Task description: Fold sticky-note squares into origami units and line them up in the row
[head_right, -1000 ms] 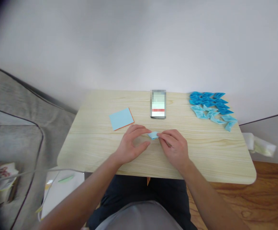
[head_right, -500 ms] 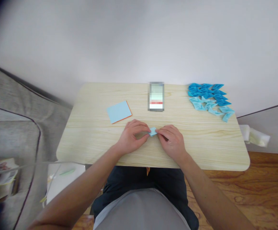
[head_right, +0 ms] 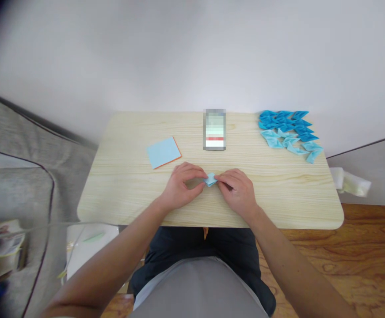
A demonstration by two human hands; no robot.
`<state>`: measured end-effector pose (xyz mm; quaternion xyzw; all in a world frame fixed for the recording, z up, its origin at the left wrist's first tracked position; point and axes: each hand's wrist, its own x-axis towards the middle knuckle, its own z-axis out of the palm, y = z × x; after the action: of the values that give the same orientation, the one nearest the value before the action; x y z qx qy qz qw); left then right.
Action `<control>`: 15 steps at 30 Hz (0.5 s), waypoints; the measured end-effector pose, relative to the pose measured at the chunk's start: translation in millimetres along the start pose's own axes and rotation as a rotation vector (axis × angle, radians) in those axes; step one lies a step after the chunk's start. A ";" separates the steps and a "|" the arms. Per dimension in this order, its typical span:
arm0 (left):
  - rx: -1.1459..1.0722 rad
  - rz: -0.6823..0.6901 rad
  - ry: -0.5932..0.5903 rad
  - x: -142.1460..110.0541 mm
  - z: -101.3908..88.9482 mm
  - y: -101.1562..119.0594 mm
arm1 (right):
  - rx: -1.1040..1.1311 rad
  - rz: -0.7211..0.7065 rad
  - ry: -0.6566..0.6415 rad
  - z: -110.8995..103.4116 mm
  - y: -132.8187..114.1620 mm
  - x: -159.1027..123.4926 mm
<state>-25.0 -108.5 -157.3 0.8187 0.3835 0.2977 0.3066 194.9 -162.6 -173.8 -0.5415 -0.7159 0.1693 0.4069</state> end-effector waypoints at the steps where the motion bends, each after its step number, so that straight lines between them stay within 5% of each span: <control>1: 0.004 -0.004 -0.002 0.1 0.1 0.6 | -0.001 0.007 -0.007 -0.1 0.1 -0.1; 15: 0.069 -0.043 0.009 1.1 0.2 5.3 | -0.032 -0.060 0.000 0.6 0.5 0.2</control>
<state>-21.9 -110.4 -153.4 0.8191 0.4123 0.2813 0.2827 194.7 -162.1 -174.4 -0.5262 -0.7345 0.1453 0.4031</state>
